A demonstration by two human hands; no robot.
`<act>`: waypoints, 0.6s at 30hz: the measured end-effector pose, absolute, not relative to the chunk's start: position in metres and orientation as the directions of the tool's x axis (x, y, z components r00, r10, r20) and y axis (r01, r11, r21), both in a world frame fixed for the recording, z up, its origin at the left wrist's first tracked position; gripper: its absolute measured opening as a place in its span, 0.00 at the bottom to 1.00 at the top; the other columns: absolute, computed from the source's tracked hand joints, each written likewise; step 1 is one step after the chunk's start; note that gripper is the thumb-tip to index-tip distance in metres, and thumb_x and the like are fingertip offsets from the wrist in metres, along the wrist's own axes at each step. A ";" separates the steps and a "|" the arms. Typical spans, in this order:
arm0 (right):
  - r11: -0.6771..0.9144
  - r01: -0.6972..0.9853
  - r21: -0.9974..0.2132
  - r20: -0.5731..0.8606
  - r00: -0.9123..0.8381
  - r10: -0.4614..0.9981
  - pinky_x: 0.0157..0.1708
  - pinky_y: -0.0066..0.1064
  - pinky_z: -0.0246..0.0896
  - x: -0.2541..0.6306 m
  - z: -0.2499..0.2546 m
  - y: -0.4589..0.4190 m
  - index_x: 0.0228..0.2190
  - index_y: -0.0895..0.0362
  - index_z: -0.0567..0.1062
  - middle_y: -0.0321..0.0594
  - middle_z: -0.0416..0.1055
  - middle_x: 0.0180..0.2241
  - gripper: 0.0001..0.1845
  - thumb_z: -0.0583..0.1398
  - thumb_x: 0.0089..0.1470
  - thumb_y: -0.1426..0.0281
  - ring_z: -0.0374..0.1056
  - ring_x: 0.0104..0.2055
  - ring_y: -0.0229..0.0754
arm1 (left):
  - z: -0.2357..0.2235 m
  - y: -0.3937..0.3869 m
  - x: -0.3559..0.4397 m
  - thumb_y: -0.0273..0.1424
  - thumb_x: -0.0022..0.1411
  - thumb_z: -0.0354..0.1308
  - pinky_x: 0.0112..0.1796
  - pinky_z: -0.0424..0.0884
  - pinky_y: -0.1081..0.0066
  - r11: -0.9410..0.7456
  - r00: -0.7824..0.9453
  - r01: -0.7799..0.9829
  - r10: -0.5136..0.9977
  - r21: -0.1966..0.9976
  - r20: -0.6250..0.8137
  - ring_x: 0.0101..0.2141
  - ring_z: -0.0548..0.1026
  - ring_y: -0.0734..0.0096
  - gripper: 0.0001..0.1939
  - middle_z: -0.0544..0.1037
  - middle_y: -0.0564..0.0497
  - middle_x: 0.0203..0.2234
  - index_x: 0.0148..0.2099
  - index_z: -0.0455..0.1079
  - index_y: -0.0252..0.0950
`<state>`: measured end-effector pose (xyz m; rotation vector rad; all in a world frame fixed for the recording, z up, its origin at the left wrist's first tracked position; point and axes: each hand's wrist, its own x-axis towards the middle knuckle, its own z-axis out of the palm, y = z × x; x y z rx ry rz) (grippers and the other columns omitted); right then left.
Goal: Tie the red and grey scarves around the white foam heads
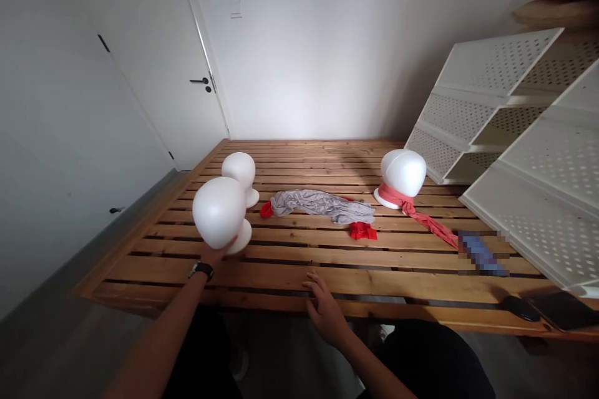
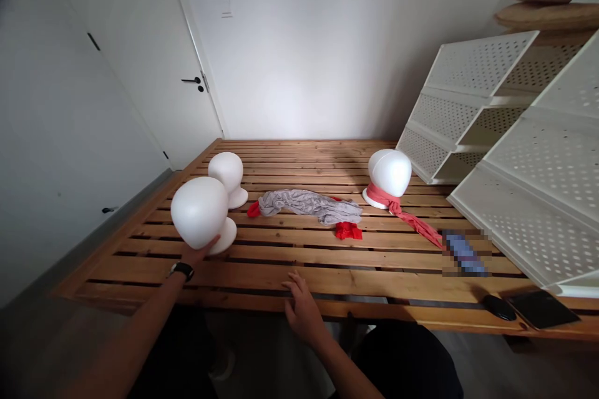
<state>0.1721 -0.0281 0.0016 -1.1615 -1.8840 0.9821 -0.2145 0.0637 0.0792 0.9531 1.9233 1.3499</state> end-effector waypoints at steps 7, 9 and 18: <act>0.254 0.374 -0.892 0.126 -0.334 0.934 0.70 0.52 0.46 0.180 0.003 -0.005 0.55 0.51 0.71 0.45 0.59 0.65 0.24 0.55 0.57 0.74 0.50 0.71 0.49 | 0.048 0.119 -0.245 0.35 0.50 0.73 0.64 0.62 0.65 0.289 -0.643 0.312 0.766 0.905 -0.023 0.61 0.67 0.63 0.39 0.70 0.44 0.62 0.60 0.63 0.30; 0.219 0.360 -0.907 0.104 -0.314 0.944 0.70 0.51 0.47 0.180 0.005 -0.003 0.55 0.51 0.71 0.45 0.60 0.65 0.23 0.55 0.58 0.74 0.51 0.71 0.49 | 0.036 0.128 -0.248 0.35 0.52 0.72 0.65 0.59 0.62 0.327 -0.660 0.312 0.750 0.892 -0.043 0.62 0.66 0.62 0.39 0.69 0.44 0.63 0.62 0.62 0.31; 0.301 0.450 -0.841 0.194 -0.268 0.943 0.69 0.49 0.49 0.240 0.032 0.045 0.62 0.49 0.65 0.44 0.61 0.65 0.29 0.57 0.60 0.70 0.54 0.69 0.48 | 0.009 0.150 -0.265 0.60 0.55 0.57 0.65 0.54 0.48 0.292 -0.499 0.672 0.857 0.680 0.126 0.64 0.61 0.55 0.42 0.70 0.53 0.62 0.60 0.65 0.33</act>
